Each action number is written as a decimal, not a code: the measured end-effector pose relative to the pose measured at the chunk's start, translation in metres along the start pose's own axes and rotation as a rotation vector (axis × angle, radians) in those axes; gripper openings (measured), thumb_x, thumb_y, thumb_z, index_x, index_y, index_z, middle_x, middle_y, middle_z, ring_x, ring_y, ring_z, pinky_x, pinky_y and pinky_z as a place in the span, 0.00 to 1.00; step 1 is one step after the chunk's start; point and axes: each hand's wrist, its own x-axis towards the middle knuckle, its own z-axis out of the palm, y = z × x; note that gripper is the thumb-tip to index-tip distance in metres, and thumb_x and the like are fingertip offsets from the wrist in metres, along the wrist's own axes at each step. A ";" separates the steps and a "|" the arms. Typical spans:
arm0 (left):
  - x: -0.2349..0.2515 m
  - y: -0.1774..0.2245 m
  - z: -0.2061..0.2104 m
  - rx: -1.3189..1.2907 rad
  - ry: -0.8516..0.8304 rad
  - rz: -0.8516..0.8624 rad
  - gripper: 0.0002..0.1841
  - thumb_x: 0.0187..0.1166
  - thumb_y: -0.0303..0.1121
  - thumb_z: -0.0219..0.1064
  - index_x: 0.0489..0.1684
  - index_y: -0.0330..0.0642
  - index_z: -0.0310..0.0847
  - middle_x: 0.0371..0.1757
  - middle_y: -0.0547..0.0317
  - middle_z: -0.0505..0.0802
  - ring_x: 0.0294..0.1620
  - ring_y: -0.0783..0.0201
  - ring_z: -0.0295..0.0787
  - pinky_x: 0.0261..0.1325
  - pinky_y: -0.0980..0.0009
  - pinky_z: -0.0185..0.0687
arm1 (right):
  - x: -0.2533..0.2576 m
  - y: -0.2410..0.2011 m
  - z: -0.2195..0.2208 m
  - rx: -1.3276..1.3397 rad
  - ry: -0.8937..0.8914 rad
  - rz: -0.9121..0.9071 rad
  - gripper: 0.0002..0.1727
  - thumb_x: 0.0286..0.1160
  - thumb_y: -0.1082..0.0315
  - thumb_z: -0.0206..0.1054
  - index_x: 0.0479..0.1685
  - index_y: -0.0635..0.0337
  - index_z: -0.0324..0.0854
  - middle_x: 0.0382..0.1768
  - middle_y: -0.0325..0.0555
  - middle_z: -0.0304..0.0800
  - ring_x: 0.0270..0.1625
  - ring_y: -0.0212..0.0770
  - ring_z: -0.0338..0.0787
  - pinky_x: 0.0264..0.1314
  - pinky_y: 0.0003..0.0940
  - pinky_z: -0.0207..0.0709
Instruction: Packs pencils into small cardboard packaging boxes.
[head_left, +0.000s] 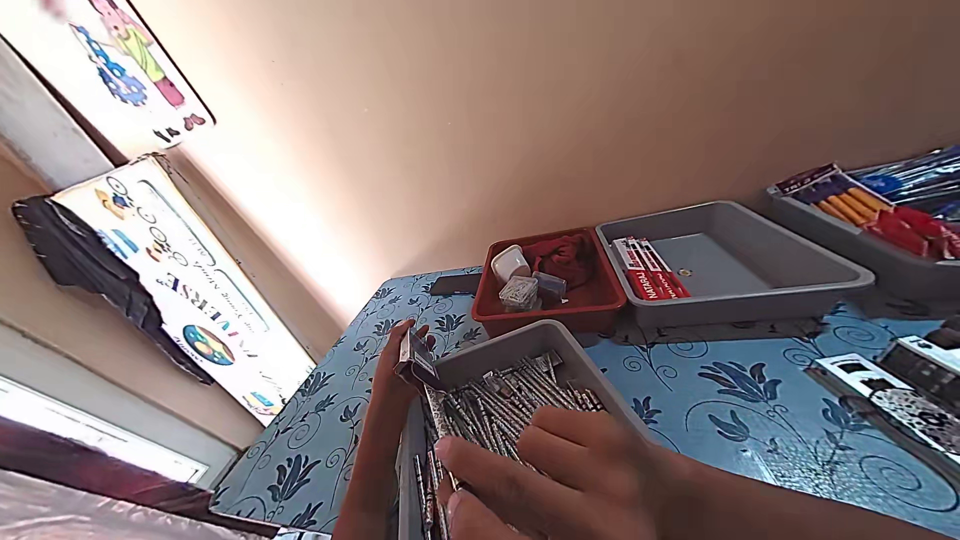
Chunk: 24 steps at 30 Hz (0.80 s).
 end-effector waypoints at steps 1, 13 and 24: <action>0.018 -0.018 -0.022 -0.091 0.152 -0.101 0.09 0.92 0.31 0.47 0.53 0.35 0.70 0.40 0.51 0.92 0.38 0.66 0.95 0.36 0.77 0.90 | -0.001 0.001 0.002 -0.007 0.004 0.009 0.07 0.86 0.72 0.58 0.47 0.57 0.83 0.46 0.46 0.96 0.19 0.35 0.68 0.24 0.30 0.58; 0.022 -0.002 0.001 0.008 0.441 -0.330 0.07 0.92 0.35 0.51 0.51 0.44 0.72 0.35 0.62 0.89 0.29 0.73 0.88 0.29 0.80 0.84 | -0.010 0.009 0.013 0.088 0.050 -0.011 0.05 0.84 0.72 0.62 0.50 0.57 0.82 0.48 0.49 0.95 0.24 0.37 0.74 0.27 0.29 0.63; 0.015 -0.004 -0.005 -0.050 0.315 -0.255 0.12 0.94 0.34 0.45 0.46 0.45 0.75 0.30 0.64 0.90 0.29 0.74 0.89 0.34 0.81 0.85 | -0.006 0.009 0.038 -0.093 -0.138 0.179 0.12 0.88 0.65 0.60 0.45 0.58 0.90 0.61 0.52 0.94 0.26 0.39 0.84 0.25 0.30 0.69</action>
